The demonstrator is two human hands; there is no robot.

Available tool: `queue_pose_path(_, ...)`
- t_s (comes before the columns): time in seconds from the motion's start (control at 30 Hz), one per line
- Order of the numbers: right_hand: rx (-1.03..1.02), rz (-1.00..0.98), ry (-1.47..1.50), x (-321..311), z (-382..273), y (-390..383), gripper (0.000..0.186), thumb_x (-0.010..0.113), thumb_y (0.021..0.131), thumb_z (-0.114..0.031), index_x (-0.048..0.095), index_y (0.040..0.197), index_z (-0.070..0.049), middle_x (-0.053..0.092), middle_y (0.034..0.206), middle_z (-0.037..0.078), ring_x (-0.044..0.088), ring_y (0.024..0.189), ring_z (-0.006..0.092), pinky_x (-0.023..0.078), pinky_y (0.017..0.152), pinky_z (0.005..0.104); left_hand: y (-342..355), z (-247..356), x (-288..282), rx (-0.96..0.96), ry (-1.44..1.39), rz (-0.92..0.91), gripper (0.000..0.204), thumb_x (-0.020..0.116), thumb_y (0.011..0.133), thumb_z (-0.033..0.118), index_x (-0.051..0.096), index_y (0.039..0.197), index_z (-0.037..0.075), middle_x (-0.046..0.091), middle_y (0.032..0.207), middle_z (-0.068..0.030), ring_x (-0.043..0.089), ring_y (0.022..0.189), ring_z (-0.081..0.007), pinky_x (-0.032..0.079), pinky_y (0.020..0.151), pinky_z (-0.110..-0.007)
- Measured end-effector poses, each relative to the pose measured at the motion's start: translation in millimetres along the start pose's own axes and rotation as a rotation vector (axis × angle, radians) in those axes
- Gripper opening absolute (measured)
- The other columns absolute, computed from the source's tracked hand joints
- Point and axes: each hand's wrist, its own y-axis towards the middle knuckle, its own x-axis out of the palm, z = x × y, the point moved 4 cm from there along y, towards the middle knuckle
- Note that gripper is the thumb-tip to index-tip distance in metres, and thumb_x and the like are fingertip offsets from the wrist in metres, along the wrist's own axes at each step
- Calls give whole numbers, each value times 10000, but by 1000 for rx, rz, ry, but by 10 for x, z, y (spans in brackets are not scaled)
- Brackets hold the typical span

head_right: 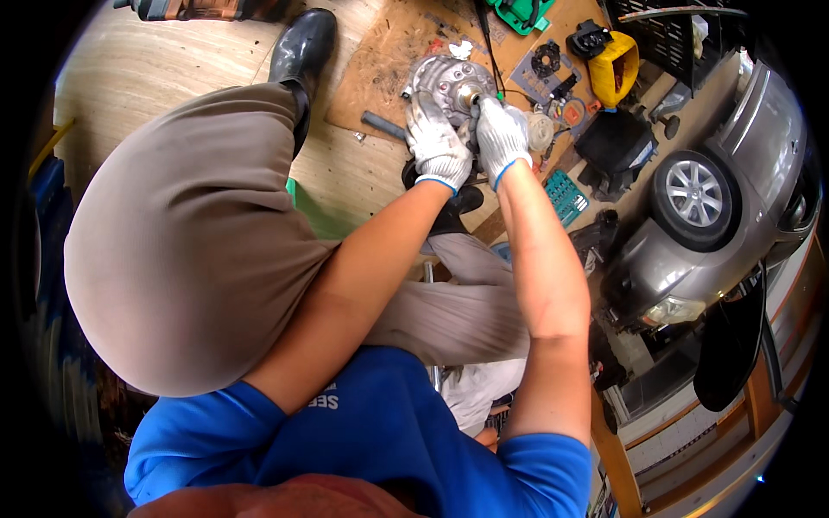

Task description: The person disassembles and reassembles various components of a car alternator on the floor, using a screwdriver to remove screws and handling the internal rotors and casings by hand.

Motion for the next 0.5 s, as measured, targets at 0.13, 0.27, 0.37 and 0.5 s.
queue_pose_path(0.13,-239,34,-422,-166,-118,-95,552,474,996,-482,741,1025,0,708,1055,298,669,1018,473,493,905,530,2,-21,-8,-2,-96,1,1019,710,895,478,211,1601,-62,172,1672,-240,199,1527,-453,208,1248,-551)
queue_pose_path(0.27,-685,125,-925,-249,-339,-279,442,537,1001,-444,729,965,-48,725,960,194,709,928,382,538,866,497,-12,-20,-9,16,-78,45,1051,728,869,498,221,1595,-69,190,1653,-283,214,1523,-456,211,1253,-535)
queue_pose_path(0.37,-868,174,-1128,-248,-466,-336,321,621,969,-372,729,898,-78,714,847,122,718,828,311,553,758,453,-25,-53,3,-44,-107,63,1093,726,861,529,186,1598,-71,199,1641,-308,217,1522,-461,210,1254,-530)
queue_pose_path(0.5,-963,133,-1280,-245,-573,-291,300,621,957,-348,746,884,-86,729,867,121,728,840,301,560,759,449,-28,-138,57,-192,-182,-10,1142,717,858,574,139,1599,-74,209,1636,-317,215,1521,-471,205,1255,-532)
